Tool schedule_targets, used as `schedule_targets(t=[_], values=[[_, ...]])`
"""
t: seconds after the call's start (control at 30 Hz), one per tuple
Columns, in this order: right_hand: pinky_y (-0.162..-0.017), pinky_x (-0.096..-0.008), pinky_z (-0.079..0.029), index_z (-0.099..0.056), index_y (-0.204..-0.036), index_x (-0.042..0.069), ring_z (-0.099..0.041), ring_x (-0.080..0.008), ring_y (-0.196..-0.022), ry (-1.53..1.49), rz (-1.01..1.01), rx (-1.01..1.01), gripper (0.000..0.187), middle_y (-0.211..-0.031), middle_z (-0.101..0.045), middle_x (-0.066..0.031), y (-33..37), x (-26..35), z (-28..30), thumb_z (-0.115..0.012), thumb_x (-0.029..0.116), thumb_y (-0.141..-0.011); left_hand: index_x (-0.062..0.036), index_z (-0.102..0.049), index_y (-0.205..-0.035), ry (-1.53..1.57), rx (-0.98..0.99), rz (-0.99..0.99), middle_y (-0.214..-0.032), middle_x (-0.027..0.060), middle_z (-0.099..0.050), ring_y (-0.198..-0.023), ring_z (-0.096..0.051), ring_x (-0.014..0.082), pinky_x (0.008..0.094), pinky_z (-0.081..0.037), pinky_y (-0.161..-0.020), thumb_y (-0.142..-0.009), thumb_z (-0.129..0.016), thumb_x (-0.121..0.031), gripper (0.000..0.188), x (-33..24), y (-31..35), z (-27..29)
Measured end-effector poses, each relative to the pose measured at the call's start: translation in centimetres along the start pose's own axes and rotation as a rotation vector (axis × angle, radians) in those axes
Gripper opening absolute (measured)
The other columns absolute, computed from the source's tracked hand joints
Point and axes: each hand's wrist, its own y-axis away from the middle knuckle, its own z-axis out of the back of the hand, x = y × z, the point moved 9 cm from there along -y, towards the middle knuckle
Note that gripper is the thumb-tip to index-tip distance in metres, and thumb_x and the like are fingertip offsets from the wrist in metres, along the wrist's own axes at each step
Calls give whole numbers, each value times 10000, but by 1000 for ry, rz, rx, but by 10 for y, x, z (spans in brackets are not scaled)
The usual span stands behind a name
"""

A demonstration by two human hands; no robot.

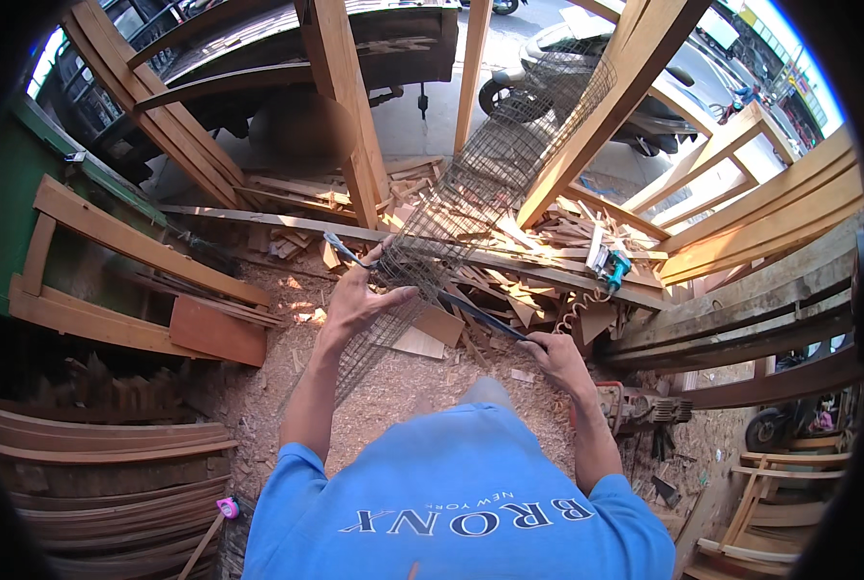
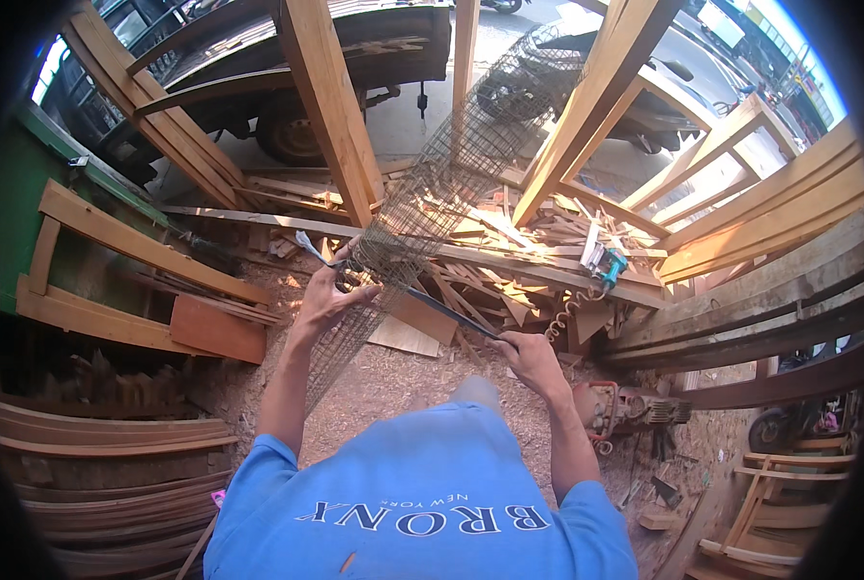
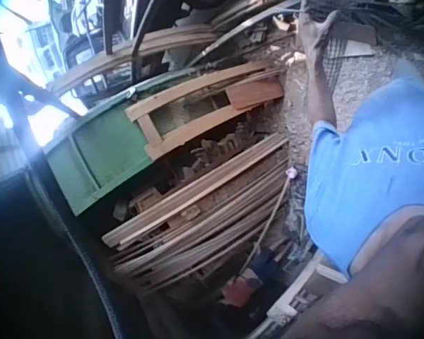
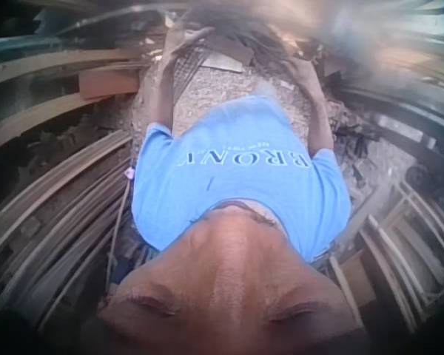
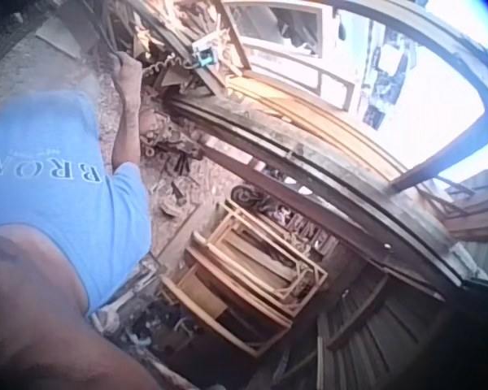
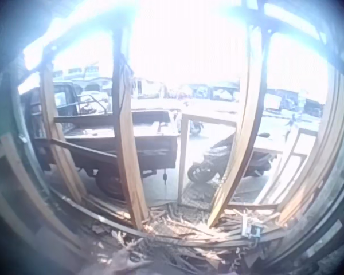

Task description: The person rolls a sheet of wire mesh into a cylindrical shape and secures it with wire ties. They then place the mesh cylinder onto a wooden frame and use pliers to cut and fasten the ties.

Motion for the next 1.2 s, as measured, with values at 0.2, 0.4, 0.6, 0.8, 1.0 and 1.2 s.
schedule_targets(t=[0.2, 0.4, 0.6, 0.8, 1.0, 1.2], values=[[-607, -384, -515, -726, -934, 85, -681, -304, -717, 285, 312, 26, 153, -814, -702, -101, 60, 61, 81, -710, 228, -881, -225, -399, -1527, -504, 120, -86, -1215, 233, -635, -1075, -659, 345, 442, -550, -909, -685, -723, -757, 1047, -13, -1, -48], [-498, -349, -511, -582, -833, 117, -610, -175, -643, 773, 809, -107, 65, -653, -520, -6, 27, 124, 136, -645, 118, -816, -287, -410, -1520, -871, 309, -594, -1087, 105, -625, -930, -634, 233, 410, -487, -819, -617, -810, -695, 1069, -101, 32, -123], [-704, -439, -532, -662, -895, 86, -681, -289, -776, 811, 793, 173, 67, -725, -650, -96, -17, 115, 151, -606, 117, -876, -303, -464, -1476, -865, 399, -957, -1156, 104, -617, -1021, -609, 287, 433, -484, -894, -587, -831, -654, 1024, -138, 54, -106], [-710, -461, -502, -673, -925, 87, -658, -347, -791, 543, 391, 422, 141, -815, -684, -145, -44, 49, 121, -595, 204, -914, -442, -501, -1405, -947, 190, -1308, -1261, 113, -551, -1098, -593, 301, 462, -479, -1004, -697, -760, -545, 761, -140, 76, -115], [-759, -468, -511, -676, -1001, 89, -659, -384, -839, 282, 493, 364, 217, -867, -686, -187, -81, 49, 42, -569, 272, -953, -409, -535, -1371, -818, 222, -1323, -1270, 103, -572, -1134, -580, 284, 443, -486, -981, -654, -784, -504, 765, -154, 77, -149], [-725, -427, -519, -700, -1043, 98, -673, -343, -797, 147, 470, 233, 219, -860, -696, -169, -121, 71, 36, -594, 270, -958, -301, -546, -1409, -767, 362, -1085, -1155, 108, -608, -1109, -597, 283, 446, -467, -1002, -570, -841, -566, 928, -142, 72, -151]])
